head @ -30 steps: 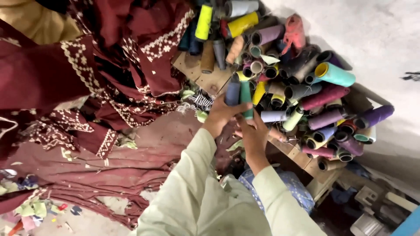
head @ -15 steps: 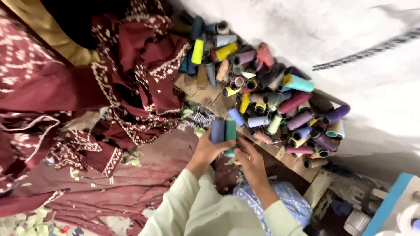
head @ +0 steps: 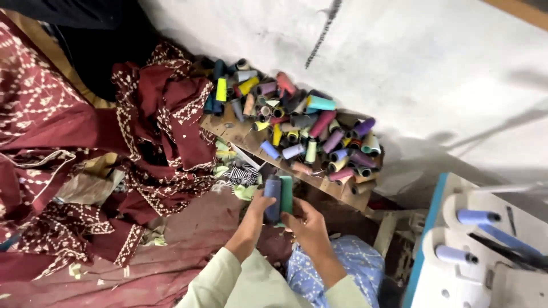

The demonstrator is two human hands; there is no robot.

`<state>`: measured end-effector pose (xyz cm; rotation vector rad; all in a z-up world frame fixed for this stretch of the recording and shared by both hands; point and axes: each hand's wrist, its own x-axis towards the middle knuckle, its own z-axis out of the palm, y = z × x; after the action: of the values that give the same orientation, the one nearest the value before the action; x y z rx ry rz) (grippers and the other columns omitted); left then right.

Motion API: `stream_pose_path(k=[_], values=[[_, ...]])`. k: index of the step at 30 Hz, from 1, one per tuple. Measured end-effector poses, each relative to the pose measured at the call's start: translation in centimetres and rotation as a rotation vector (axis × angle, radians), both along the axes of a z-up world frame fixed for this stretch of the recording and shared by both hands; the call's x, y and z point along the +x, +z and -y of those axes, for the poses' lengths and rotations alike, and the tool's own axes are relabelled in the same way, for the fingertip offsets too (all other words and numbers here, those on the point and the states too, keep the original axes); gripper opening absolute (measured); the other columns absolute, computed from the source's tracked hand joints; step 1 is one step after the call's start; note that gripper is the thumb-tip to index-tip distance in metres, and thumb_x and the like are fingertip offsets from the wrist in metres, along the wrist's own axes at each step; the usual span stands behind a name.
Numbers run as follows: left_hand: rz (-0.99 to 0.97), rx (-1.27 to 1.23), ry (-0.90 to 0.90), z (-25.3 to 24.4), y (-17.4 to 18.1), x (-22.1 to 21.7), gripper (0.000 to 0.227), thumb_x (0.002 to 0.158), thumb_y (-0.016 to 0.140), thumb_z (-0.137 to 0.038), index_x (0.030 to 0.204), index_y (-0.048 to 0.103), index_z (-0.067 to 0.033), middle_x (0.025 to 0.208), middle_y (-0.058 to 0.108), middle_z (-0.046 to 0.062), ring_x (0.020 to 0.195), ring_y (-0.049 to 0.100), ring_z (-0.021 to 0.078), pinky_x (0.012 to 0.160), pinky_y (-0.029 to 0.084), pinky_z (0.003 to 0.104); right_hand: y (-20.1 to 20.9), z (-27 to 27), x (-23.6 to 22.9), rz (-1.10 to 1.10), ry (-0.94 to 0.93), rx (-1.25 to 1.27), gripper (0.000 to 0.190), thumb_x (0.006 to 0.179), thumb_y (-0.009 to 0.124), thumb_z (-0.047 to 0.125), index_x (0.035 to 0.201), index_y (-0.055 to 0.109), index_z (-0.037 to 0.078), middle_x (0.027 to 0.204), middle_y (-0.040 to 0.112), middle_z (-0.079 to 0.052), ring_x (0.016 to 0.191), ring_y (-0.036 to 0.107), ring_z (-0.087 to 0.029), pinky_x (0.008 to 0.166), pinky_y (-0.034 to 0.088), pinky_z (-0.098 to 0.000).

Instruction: Organizing various colored thread spools by picking them from a pile and placing them into a wooden shelf.

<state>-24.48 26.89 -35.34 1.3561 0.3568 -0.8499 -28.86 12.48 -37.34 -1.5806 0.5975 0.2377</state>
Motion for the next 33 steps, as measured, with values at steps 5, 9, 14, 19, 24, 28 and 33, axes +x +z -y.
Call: stream_pose_path(k=[5,9,14,19,24,28,33], values=[[0.146,0.145,-0.147,2.2,-0.6,-0.1,0.09,0.086,0.048,-0.05,0.163,0.02,-0.0125,0.17,0.021,0.004,0.156,0.025,0.0253,0.119,0.027,0.043,3.7,1.2,-3.3,0.037,-0.09,-0.016,0.055,0.079,0.077,0.03,0.13,0.072,0.008,0.109,0.079,-0.006,0.097,0.074,-0.018,0.077,0.064,-0.0384],[0.504,0.153,-0.269,3.7,9.0,1.3,0.025,0.092,0.053,-0.036,0.089,0.048,-0.0117,0.084,0.044,0.004,0.077,0.042,0.02,0.073,0.032,0.037,8.2,3.6,-2.0,0.162,-0.162,-0.131,0.042,0.085,0.076,0.017,0.126,0.076,0.008,0.086,0.074,-0.008,0.079,0.069,-0.016,0.071,0.067,-0.0349],[0.768,-0.042,-0.36,5.6,17.8,4.1,0.058,0.091,0.059,-0.043,0.137,0.056,-0.0085,0.129,0.061,0.009,0.116,0.065,0.0258,0.087,0.06,0.039,16.4,7.0,0.5,0.368,-0.181,-0.316,0.048,0.084,0.076,0.022,0.131,0.074,0.013,0.091,0.074,-0.005,0.081,0.067,-0.015,0.07,0.054,-0.0327],[1.179,-0.118,-0.355,7.8,24.1,7.8,0.05,0.093,0.06,-0.047,0.123,0.072,-0.0082,0.111,0.074,0.005,0.099,0.072,0.019,0.081,0.055,0.029,24.6,8.3,3.3,0.472,-0.294,-0.319,0.051,0.081,0.078,0.02,0.132,0.072,0.014,0.101,0.084,-0.011,0.096,0.082,-0.023,0.084,0.069,-0.0379],[1.329,-0.109,-0.313,10.9,28.5,11.3,0.046,0.098,0.055,-0.041,0.129,0.066,-0.0082,0.093,0.07,0.002,0.061,0.054,0.0101,0.054,0.041,0.027,31.0,9.6,5.7,0.495,-0.394,-0.543,0.052,0.08,0.08,0.025,0.131,0.07,0.019,0.1,0.084,-0.003,0.089,0.078,-0.014,0.085,0.064,-0.0291],[1.531,-0.127,-0.277,13.0,32.3,14.3,0.048,0.096,0.059,-0.041,0.129,0.063,-0.0053,0.104,0.072,0.007,0.079,0.065,0.0159,0.067,0.05,0.029,32.9,12.9,9.3,0.728,-0.36,-0.771,0.045,0.082,0.081,0.026,0.125,0.071,0.018,0.091,0.08,0.002,0.078,0.072,-0.01,0.072,0.06,-0.0278],[1.46,0.066,-0.183,15.7,38.0,17.1,0.054,0.067,0.086,-0.049,0.106,0.081,-0.0133,0.067,0.072,0.004,0.066,0.073,0.0199,0.064,0.059,0.035,37.7,14.1,12.6,0.9,-0.463,-0.634,0.058,0.077,0.084,0.009,0.131,0.064,0.004,0.106,0.076,-0.018,0.093,0.077,-0.026,0.082,0.064,-0.0336]])
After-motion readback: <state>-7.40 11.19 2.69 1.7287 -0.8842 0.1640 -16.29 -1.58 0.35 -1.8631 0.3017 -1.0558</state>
